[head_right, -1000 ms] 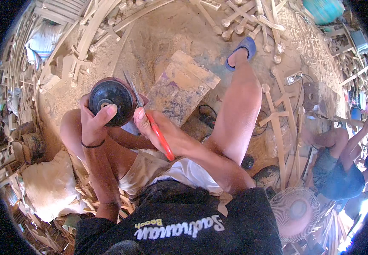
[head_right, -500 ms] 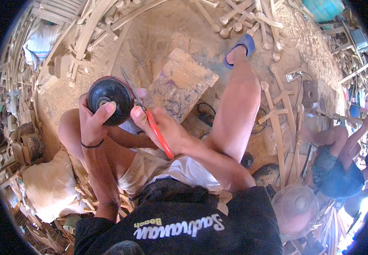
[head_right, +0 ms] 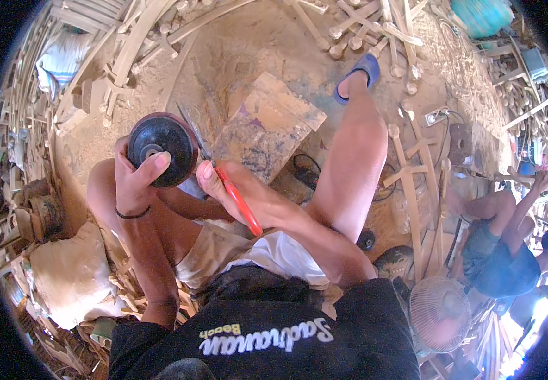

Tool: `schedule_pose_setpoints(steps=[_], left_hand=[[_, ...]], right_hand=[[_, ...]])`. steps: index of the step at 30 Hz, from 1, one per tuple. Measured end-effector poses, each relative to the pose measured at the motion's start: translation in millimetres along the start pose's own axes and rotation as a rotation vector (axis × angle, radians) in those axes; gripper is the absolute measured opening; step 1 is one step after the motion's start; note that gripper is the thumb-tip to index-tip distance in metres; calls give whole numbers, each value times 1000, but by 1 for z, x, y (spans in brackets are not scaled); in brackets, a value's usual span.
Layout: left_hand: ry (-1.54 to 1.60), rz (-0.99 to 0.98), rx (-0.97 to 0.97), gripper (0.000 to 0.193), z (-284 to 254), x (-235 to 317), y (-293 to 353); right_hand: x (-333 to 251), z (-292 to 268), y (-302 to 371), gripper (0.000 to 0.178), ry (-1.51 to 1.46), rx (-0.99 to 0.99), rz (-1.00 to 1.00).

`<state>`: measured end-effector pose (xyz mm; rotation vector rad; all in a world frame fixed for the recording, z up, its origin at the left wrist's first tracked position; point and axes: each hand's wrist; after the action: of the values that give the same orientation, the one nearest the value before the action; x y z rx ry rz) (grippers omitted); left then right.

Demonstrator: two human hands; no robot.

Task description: The person cuts a piece of sandpaper with scissors, applies it to a handheld power sander, and uses the sander to smooth a wooden object. They then apply a liquid from a bottle to the wooden object.

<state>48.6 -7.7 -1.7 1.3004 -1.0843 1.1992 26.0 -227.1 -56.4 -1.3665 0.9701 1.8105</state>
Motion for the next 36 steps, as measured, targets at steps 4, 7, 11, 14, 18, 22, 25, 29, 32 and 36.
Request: schedule_pose_setpoints(steps=[4,7,11,14,18,22,25,29,32,36], left_hand=[[-57,0,15,33,-4,-3,2],[-60,-14,13,31,0,-1,2],[-15,-29,26,31,4,-2,1],[-36,-31,15,32,2,0,0],[-35,-31,5,32,0,1,0],[11,-7,4,32,3,1,-1],[-10,-20,0,33,0,1,1],[-50,-14,10,32,-3,-1,2],[-50,-27,-8,33,0,-2,1],[-18,-23,8,34,4,-1,3]], right_hand=[[0,-3,0,80,1,-39,15],[-3,-1,1,79,-47,6,24],[-3,0,2,62,-235,-29,151],[0,-1,3,58,-266,-34,185],[2,-3,2,62,-216,-81,121],[-6,5,-2,80,-68,73,-70],[-6,5,-3,83,0,63,-21],[-7,0,-1,83,55,-24,90],[-12,-3,1,81,-35,-51,147],[-21,-2,2,80,-126,-86,125]])
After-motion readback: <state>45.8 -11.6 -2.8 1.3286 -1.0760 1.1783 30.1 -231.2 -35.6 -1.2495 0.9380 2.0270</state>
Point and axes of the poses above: each hand's wrist, its own y-axis away from the middle knuckle, its own z-axis out of the palm, x = y × z, and after that the axes turned 9 degrees about x, right-handed
